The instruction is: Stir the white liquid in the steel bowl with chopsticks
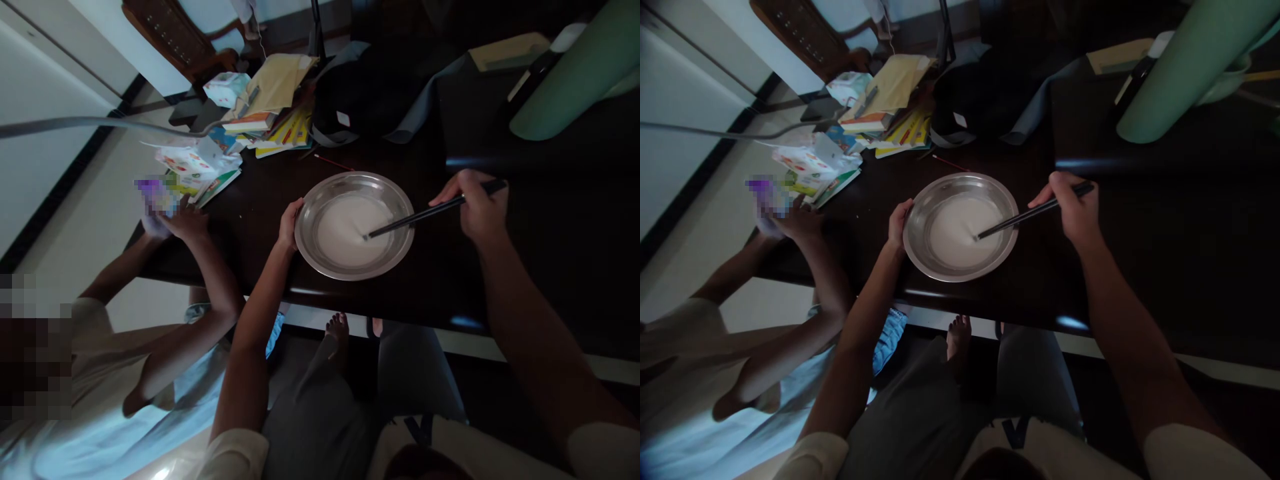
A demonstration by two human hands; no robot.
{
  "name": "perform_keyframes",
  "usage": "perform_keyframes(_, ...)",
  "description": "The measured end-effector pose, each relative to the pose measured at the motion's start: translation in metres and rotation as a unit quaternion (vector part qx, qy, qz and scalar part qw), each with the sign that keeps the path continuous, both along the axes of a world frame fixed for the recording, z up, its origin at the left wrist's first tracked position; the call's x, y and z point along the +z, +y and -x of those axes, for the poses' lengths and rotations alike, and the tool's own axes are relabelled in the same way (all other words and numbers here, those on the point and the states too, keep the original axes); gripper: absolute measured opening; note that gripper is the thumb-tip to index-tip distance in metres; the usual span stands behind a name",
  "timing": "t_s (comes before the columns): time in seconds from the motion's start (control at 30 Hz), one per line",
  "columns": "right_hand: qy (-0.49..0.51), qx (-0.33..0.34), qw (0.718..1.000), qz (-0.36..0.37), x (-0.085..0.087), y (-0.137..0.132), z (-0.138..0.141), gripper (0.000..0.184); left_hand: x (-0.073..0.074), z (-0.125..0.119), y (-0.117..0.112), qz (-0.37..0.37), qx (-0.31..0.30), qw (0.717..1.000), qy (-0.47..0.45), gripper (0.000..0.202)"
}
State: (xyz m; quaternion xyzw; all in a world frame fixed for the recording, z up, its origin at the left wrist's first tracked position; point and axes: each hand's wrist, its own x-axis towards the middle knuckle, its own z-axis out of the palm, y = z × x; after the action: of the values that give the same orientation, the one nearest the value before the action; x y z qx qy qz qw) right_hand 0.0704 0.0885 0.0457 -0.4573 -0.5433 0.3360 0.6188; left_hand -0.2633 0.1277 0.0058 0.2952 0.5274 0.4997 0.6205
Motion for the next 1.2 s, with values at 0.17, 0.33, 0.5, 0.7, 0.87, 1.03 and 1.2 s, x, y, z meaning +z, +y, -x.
perform_keyframes(0.17,-0.091,0.116,0.989,-0.006,-0.002,-0.005,0.015,0.031,0.003,0.0,-0.001,0.02,-0.008,1.0,-0.019,0.029)
perform_keyframes(0.33,-0.047,-0.003,0.999,-0.009,-0.002,0.0,0.001,0.031,0.008,-0.002,-0.003,0.021,-0.019,0.999,-0.024,0.029)
perform_keyframes(0.5,-0.002,0.036,0.999,0.006,-0.004,-0.001,0.003,0.037,0.006,-0.001,-0.003,0.017,-0.028,0.999,-0.023,0.031)
perform_keyframes(0.7,-0.122,0.057,0.99,-0.03,0.0,-0.005,0.014,0.023,0.004,-0.001,-0.001,0.019,-0.024,0.999,-0.019,0.031)
perform_keyframes(0.87,0.017,-0.03,0.999,0.008,-0.002,-0.002,0.004,0.038,0.001,0.0,-0.001,0.013,-0.005,1.0,-0.002,0.031)
perform_keyframes(1.03,-0.116,0.099,0.988,-0.008,-0.002,-0.006,0.015,0.032,0.002,0.0,-0.001,0.016,-0.007,1.0,-0.006,0.031)
perform_keyframes(1.2,-0.088,-0.007,0.996,-0.014,-0.002,-0.004,0.008,0.032,0.006,-0.002,-0.002,0.016,-0.02,1.0,-0.018,0.03)
